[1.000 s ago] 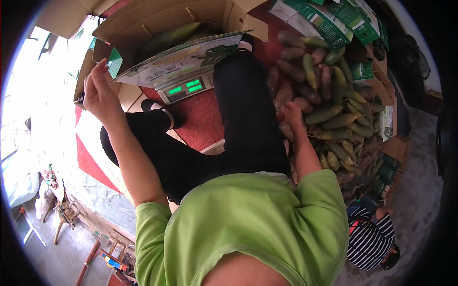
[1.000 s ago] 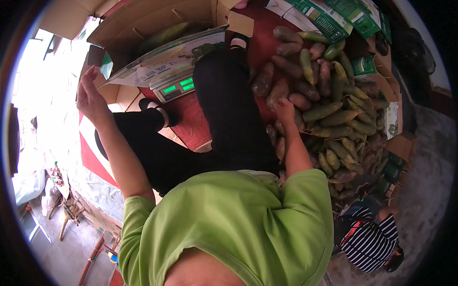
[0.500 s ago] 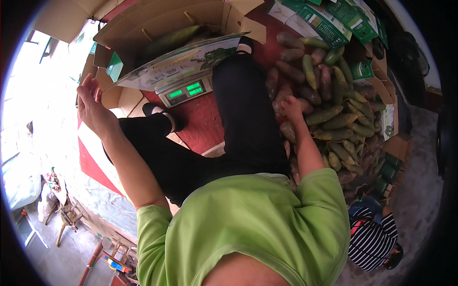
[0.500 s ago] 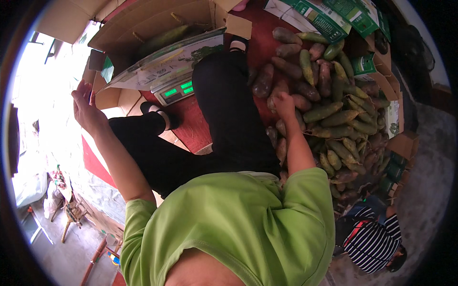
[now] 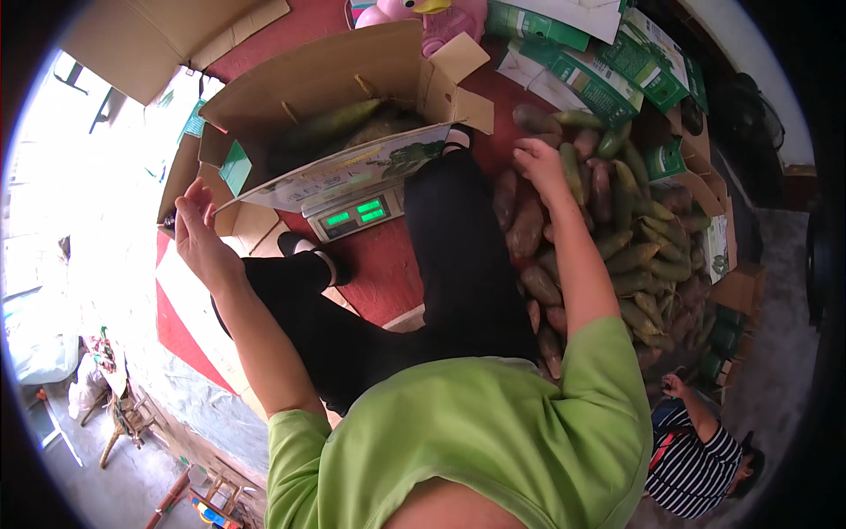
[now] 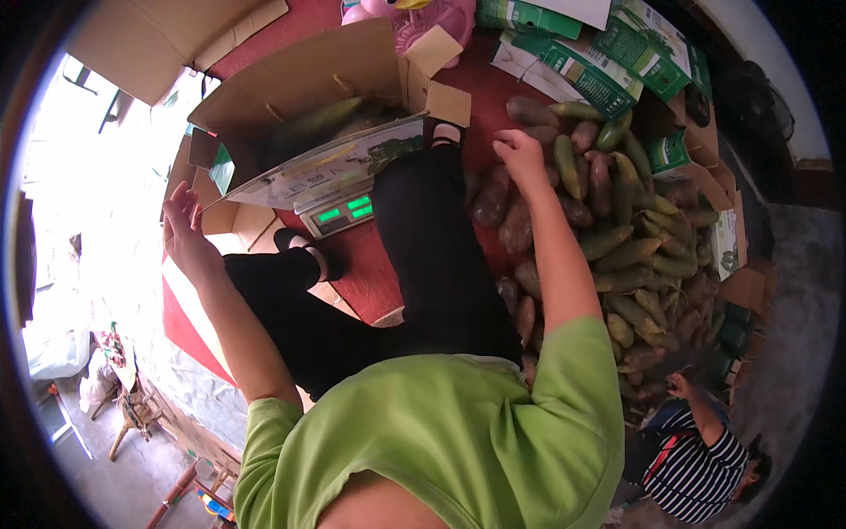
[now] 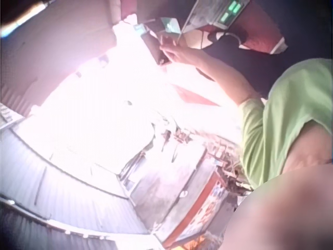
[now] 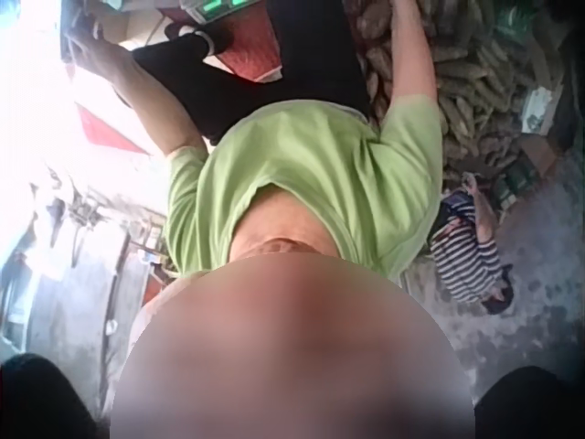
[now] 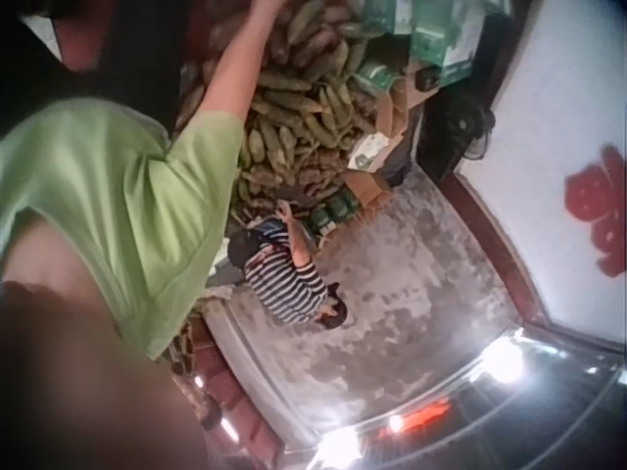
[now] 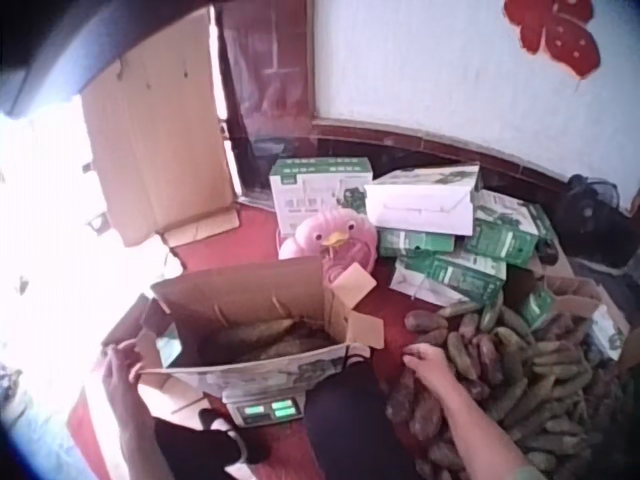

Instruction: Sort vegetables from a pile on the floor and place them into cardboard boxes for packaging.

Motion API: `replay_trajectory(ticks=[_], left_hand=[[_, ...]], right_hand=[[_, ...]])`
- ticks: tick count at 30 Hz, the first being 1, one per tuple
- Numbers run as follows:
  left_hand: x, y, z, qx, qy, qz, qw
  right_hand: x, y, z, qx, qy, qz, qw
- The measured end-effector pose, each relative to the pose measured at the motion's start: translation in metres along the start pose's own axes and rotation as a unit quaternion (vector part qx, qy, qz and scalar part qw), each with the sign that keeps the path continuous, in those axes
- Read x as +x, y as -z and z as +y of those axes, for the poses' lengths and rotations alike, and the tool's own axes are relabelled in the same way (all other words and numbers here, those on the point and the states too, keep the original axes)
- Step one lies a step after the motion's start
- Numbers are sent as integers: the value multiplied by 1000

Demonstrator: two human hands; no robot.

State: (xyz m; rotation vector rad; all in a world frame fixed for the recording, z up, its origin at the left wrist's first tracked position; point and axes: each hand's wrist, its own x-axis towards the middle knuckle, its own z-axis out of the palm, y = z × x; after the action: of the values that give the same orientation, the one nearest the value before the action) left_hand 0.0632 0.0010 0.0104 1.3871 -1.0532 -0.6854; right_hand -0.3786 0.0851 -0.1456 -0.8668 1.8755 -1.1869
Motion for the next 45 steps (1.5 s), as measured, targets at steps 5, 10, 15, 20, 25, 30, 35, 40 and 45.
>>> replay_trajectory(ticks=[5,10,15,20,25,30,35,40,45], left_hand=[[15,16,1,-36,46,-12,998],[48,36,-6,-51,138,-81,986],[82,42,-78,-41,296,-118,947],[85,33,-98,-66,325,-173,927],[93,28,-105,-27,330,-170,928],[91,22,-109,-10,304,-146,942],[95,14,-114,-18,315,-158,936],[99,13,-118,-29,337,-109,935],[115,10,-139,12,287,-95,953]], right_hand=[[21,-28,-8,-33,-45,-23,998],[40,-44,-5,79,-154,-40,984],[59,-66,0,234,-136,-54,961],[60,-77,-35,356,-61,-96,928],[71,-95,-64,400,-20,-127,907],[82,-102,-69,468,-21,-98,878],[75,-94,-84,374,-12,-118,920],[79,-106,-76,384,-25,-98,918],[94,-115,-76,330,-5,-65,942]])
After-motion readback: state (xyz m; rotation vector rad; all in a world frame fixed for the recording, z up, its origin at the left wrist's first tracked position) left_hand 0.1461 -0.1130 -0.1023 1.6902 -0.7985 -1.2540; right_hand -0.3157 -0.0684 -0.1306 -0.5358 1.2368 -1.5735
